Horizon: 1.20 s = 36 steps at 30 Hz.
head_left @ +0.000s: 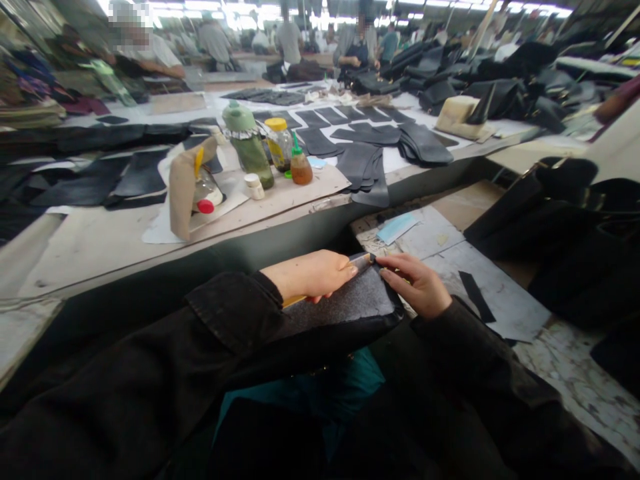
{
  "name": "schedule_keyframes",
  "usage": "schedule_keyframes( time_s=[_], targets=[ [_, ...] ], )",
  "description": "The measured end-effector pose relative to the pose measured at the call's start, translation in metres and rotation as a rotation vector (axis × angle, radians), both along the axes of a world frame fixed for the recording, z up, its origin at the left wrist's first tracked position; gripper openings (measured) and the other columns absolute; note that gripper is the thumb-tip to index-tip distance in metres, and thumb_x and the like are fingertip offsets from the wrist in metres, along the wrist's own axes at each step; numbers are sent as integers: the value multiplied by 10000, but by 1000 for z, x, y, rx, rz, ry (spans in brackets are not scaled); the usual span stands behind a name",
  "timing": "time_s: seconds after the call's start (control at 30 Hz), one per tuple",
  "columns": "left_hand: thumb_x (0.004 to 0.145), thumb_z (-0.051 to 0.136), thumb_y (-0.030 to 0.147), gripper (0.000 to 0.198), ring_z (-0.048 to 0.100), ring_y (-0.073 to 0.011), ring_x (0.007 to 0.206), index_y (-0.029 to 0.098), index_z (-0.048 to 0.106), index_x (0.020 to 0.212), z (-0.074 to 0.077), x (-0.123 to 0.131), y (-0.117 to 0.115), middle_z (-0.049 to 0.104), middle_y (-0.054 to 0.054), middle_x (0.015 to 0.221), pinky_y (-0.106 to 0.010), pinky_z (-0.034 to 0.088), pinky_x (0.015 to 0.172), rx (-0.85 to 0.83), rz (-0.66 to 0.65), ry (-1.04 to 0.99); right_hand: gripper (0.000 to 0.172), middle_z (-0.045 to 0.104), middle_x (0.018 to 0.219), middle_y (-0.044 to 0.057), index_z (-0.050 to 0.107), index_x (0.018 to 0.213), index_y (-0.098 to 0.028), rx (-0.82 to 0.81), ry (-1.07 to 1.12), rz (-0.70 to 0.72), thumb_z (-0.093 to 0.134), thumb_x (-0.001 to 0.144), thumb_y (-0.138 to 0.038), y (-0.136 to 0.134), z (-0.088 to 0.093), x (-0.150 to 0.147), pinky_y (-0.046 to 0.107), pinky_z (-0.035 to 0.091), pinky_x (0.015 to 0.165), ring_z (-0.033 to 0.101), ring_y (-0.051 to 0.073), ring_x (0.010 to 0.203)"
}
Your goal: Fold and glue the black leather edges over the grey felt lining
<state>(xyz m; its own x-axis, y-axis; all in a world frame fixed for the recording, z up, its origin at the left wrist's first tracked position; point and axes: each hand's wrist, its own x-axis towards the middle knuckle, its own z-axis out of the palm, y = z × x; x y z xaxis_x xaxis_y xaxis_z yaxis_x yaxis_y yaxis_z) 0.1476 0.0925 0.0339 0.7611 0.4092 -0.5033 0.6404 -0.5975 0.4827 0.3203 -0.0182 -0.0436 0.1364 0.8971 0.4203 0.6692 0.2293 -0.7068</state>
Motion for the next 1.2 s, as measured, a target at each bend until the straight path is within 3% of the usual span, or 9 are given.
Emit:
schedule_keyframes(
  time_s=[0.1, 0.63, 0.83, 0.93, 1.03, 1.2],
  targets=[
    [835, 220, 482, 417, 455, -96, 338, 156, 469, 761, 1, 0, 0, 525, -14, 582, -222, 375, 368, 0, -18, 0, 225, 585, 964, 68, 613, 1004, -170, 75, -92, 29, 462, 849, -231, 0, -2, 4, 295, 454, 806, 550, 162, 900],
    [835, 203, 479, 445, 466, -101, 343, 143, 490, 780, 3, 2, -4, 548, -33, 585, -214, 377, 356, 40, 2, 19, 320, 580, 992, 102, 571, 1088, -172, 88, -465, 209, 340, 879, -248, 6, 14, 19, 305, 482, 783, 557, 176, 904],
    [847, 178, 471, 509, 505, -120, 373, 124, 550, 860, 1, 4, -2, 614, -72, 637, -236, 416, 424, 107, -66, 27, 346, 579, 957, 109, 594, 1014, -166, 31, -698, 313, 292, 879, -269, 19, 32, 23, 317, 469, 760, 542, 193, 870],
    [855, 200, 409, 470, 589, -172, 534, 132, 580, 858, 3, 4, -6, 644, -109, 723, -267, 447, 550, 285, -163, -26, 333, 564, 903, 118, 601, 943, -135, -19, -834, 410, 292, 878, -243, 27, 47, 22, 310, 451, 728, 526, 195, 823],
    [850, 234, 382, 441, 617, -229, 688, 140, 602, 859, 10, 1, -12, 652, -143, 800, -303, 444, 626, 453, -167, -25, 277, 544, 839, 101, 593, 878, -132, -98, -969, 493, 328, 869, -212, 34, 61, 19, 293, 424, 697, 507, 182, 767],
    [852, 243, 422, 453, 606, -204, 705, 158, 611, 848, 20, -17, -12, 657, -120, 833, -290, 427, 674, 423, -203, 10, 156, 524, 772, 78, 568, 771, -133, -178, -1119, 463, 429, 827, -172, 38, 69, 11, 286, 387, 628, 486, 176, 699]
  ],
)
